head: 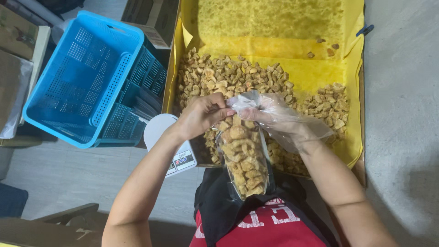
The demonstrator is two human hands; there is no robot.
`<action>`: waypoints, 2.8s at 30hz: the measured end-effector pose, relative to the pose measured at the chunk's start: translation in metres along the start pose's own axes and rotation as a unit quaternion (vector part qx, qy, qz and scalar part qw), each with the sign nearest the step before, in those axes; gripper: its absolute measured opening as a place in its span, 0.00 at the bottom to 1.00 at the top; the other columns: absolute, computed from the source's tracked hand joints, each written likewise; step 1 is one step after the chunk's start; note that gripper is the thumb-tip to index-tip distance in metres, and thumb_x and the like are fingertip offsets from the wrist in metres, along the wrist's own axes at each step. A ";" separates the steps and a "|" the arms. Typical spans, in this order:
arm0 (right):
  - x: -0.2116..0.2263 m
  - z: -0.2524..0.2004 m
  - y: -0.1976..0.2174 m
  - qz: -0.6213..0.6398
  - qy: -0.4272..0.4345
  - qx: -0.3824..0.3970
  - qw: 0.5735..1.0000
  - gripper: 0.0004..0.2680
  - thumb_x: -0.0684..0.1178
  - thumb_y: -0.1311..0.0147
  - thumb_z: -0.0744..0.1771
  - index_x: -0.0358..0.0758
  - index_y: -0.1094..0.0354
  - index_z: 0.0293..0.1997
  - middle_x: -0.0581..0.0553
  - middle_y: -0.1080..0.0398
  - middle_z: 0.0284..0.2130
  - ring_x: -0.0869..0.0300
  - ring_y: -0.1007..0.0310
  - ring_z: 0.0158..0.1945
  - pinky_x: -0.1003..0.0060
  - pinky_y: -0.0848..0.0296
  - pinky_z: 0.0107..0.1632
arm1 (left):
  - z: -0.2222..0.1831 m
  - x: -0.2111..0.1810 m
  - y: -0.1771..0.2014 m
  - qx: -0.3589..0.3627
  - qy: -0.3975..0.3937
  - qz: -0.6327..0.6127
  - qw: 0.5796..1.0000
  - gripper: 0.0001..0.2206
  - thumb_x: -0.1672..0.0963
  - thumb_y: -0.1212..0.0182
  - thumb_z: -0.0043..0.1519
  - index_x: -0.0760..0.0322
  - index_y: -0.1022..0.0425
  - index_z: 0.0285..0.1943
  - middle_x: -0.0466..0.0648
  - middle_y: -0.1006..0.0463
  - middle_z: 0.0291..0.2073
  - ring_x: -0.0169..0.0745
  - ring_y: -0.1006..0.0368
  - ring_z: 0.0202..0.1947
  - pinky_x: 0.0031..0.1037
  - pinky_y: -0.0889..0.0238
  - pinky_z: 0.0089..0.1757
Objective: The person scoops dried fruit pieces from a yellow tray into clear plastic bags, weighs each bag on a digital scale, and places the filled bags into a blue basket. The process is repeated multiple times throughout the clip.
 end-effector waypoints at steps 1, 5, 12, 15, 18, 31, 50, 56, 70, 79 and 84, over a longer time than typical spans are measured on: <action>-0.002 -0.002 0.001 0.004 -0.005 -0.017 1.000 0.16 0.54 0.36 0.65 0.38 0.26 0.55 0.45 0.24 0.49 0.57 0.28 0.55 0.58 0.30 0.59 | -0.003 -0.003 0.000 -0.012 -0.021 0.044 0.999 0.11 0.56 0.36 0.66 0.64 0.28 0.32 0.49 0.19 0.28 0.33 0.21 0.26 0.24 0.30 0.26; -0.001 -0.006 0.017 0.000 0.032 -0.022 0.999 0.13 0.51 0.37 0.67 0.34 0.25 0.53 0.41 0.23 0.50 0.57 0.25 0.53 0.56 0.27 0.57 | -0.004 -0.021 0.003 -0.025 -0.039 0.021 0.999 0.08 0.56 0.38 0.65 0.64 0.30 0.47 0.52 0.17 0.34 0.39 0.18 0.31 0.28 0.24 0.32; 0.009 -0.022 0.033 -0.001 0.087 -0.031 0.996 0.12 0.52 0.43 0.71 0.33 0.24 0.53 0.42 0.21 0.46 0.59 0.22 0.50 0.64 0.26 0.55 | -0.001 -0.053 0.014 0.002 0.008 0.051 0.999 0.21 0.55 0.36 0.63 0.67 0.34 0.62 0.57 0.15 0.33 0.46 0.16 0.31 0.36 0.25 0.34; 0.009 -0.023 0.030 -0.018 0.071 -0.055 0.996 0.12 0.49 0.39 0.67 0.34 0.26 0.54 0.43 0.22 0.43 0.61 0.24 0.47 0.65 0.25 0.52 | 0.005 -0.062 0.015 0.025 0.012 0.050 0.998 0.21 0.55 0.36 0.63 0.67 0.33 0.63 0.58 0.16 0.30 0.45 0.15 0.29 0.37 0.25 0.33; 0.007 -0.018 0.025 0.000 0.040 -0.055 0.998 0.11 0.47 0.37 0.66 0.34 0.25 0.52 0.43 0.21 0.43 0.62 0.24 0.45 0.66 0.24 0.49 | 0.008 -0.061 0.014 0.046 0.054 0.081 0.994 0.19 0.56 0.40 0.65 0.67 0.32 0.64 0.58 0.17 0.26 0.43 0.16 0.27 0.35 0.25 0.32; 0.042 -0.033 0.012 0.007 0.160 -0.042 0.986 0.11 0.49 0.44 0.69 0.37 0.28 0.56 0.45 0.22 0.48 0.61 0.23 0.54 0.66 0.25 0.61 | 0.023 -0.071 0.012 0.053 -0.077 0.096 0.991 0.15 0.55 0.37 0.62 0.71 0.22 0.53 0.56 0.17 0.44 0.41 0.16 0.38 0.26 0.20 0.38; -0.028 -0.047 0.043 -0.078 0.137 -0.187 0.970 0.08 0.49 0.43 0.70 0.38 0.23 0.49 0.43 0.20 0.40 0.61 0.22 0.39 0.64 0.23 0.41 | 0.028 -0.063 -0.009 0.208 0.019 0.129 0.969 0.10 0.53 0.39 0.63 0.66 0.22 0.38 0.51 0.19 0.31 0.37 0.23 0.25 0.27 0.27 0.31; -0.037 -0.047 0.046 -0.084 0.104 -0.199 0.971 0.07 0.49 0.43 0.69 0.40 0.23 0.48 0.45 0.19 0.40 0.64 0.22 0.37 0.68 0.23 0.38 | -0.013 -0.043 0.012 0.116 0.030 0.192 0.974 0.14 0.50 0.36 0.62 0.67 0.20 0.37 0.53 0.19 0.25 0.43 0.24 0.22 0.35 0.31 0.30; -0.056 0.028 0.025 0.039 -0.023 0.112 0.993 0.27 0.65 0.47 0.67 0.36 0.42 0.69 0.31 0.35 0.62 0.43 0.29 0.54 0.48 0.21 0.46 | -0.028 0.059 -0.027 0.273 0.274 -0.284 0.877 0.29 0.46 0.49 0.65 0.72 0.33 0.67 0.60 0.19 0.47 0.46 0.19 0.38 0.38 0.19 0.36; -0.165 0.083 0.076 0.164 -0.108 0.026 0.980 0.33 0.63 0.44 0.65 0.45 0.56 0.76 0.35 0.51 0.72 0.39 0.40 0.67 0.39 0.30 0.59 | -0.073 0.101 0.093 0.005 0.261 0.041 0.965 0.23 0.54 0.53 0.65 0.51 0.36 0.72 0.49 0.17 0.49 0.42 0.20 0.44 0.33 0.23 0.41; -0.212 0.124 0.061 0.162 -0.124 -0.069 0.977 0.34 0.56 0.42 0.64 0.50 0.63 0.76 0.35 0.60 0.73 0.36 0.44 0.67 0.37 0.31 0.60 | -0.133 0.135 0.234 -0.222 0.182 0.260 0.922 0.16 0.59 0.51 0.73 0.62 0.32 0.70 0.61 0.26 0.59 0.60 0.26 0.56 0.43 0.29 0.51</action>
Point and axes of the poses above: each hand's wrist, its own z-axis towards the middle knuckle, its own y-axis out of the back of the hand, x = y × z, the point moved 7 cm from there along z, towards the middle knuckle
